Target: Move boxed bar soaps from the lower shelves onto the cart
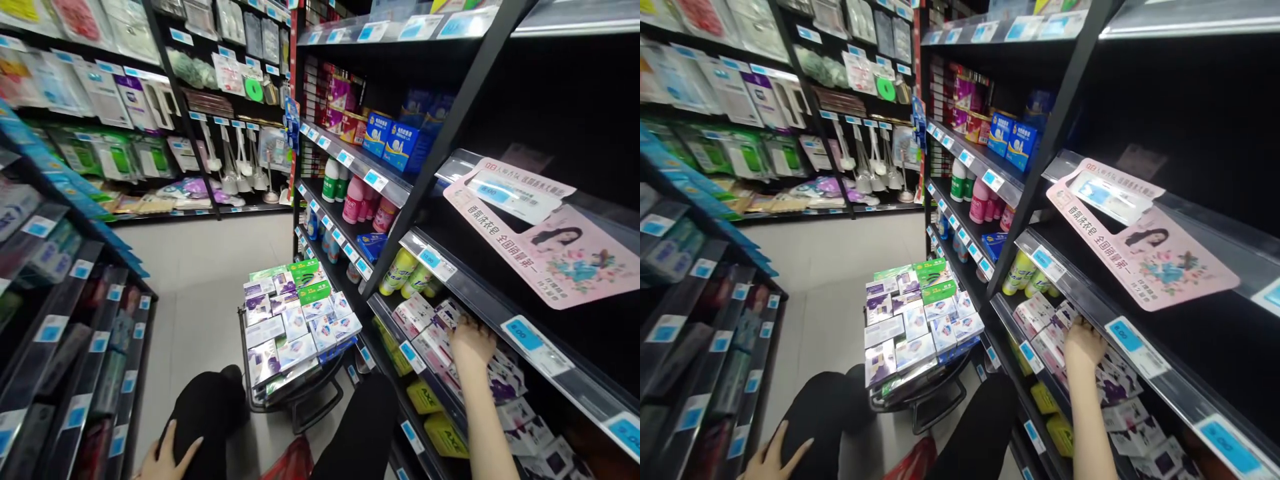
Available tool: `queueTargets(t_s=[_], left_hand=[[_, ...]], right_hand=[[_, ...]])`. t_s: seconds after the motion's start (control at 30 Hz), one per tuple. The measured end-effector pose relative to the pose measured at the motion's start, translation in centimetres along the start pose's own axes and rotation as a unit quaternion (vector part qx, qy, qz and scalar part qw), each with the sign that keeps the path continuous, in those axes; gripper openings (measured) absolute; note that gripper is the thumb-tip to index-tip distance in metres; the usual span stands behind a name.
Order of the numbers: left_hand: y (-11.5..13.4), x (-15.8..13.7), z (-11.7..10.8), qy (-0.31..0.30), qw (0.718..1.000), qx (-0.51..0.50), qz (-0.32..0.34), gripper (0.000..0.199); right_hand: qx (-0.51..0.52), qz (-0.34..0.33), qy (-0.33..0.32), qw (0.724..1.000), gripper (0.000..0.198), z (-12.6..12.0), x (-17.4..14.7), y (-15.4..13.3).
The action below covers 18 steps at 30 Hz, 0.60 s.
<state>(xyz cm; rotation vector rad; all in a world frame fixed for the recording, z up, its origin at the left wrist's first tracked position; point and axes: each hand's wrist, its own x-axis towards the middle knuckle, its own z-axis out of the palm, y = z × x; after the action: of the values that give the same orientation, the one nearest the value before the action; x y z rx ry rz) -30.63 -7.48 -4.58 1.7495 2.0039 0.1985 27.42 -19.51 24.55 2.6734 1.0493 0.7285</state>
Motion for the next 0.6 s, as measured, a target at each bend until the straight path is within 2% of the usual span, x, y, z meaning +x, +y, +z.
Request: queueTargets(t_s=[0.1, 0.2, 0.27, 0.3, 0.33, 0.37, 0.43, 0.5, 0.53, 0.6], left_hand=[[0.0, -1.0, -0.2, 0.017, 1.000, -0.006, -0.023, 0.080], [0.5, -1.4, -0.5, 0.028, 0.998, -0.002, -0.055, 0.082], [0.7, -1.5, -0.6, 0.029, 0.998, 0.003, -0.055, 0.082], [0.8, -1.5, -0.6, 0.029, 0.998, 0.005, -0.050, 0.082], [0.8, -1.5, -0.6, 0.027, 0.999, 0.008, -0.045, 0.081], [0.7, -1.4, -0.6, 0.027, 0.999, 0.010, -0.039, 0.081], [0.6, -1.4, -0.4, 0.028, 0.999, 0.013, -0.029, 0.080], [0.5, -1.3, -0.2, 0.033, 0.999, 0.017, -0.027, 0.081], [0.4, -1.3, -0.1, 0.036, 0.999, 0.019, -0.028, 0.081], [0.4, -1.2, 0.0, 0.037, 0.998, 0.023, -0.035, 0.082]], right_hand=[[0.006, 0.000, -0.017, 1.000, 0.023, 0.7, 0.0, -0.3], [0.051, 0.011, -0.025, 0.998, 0.031, 0.7, -0.3, 0.4], [0.146, 0.007, -0.023, 0.989, 0.036, 0.3, -0.8, 1.3], [0.231, -0.003, -0.026, 0.973, 0.037, 0.0, -1.1, 1.6], [0.337, -0.019, -0.040, 0.941, 0.039, -0.4, -1.5, 1.9], [0.449, -0.039, -0.069, 0.890, 0.042, -0.9, -2.0, 1.9], [0.640, -0.075, -0.140, 0.751, 0.049, -1.9, -3.1, 1.2], [0.757, -0.085, -0.178, 0.623, 0.052, -2.9, -4.1, -0.5], [0.795, -0.084, -0.175, 0.574, 0.055, -3.4, -4.5, -1.6], [0.844, -0.081, -0.163, 0.504, 0.065, -4.3, -4.8, -4.0]])
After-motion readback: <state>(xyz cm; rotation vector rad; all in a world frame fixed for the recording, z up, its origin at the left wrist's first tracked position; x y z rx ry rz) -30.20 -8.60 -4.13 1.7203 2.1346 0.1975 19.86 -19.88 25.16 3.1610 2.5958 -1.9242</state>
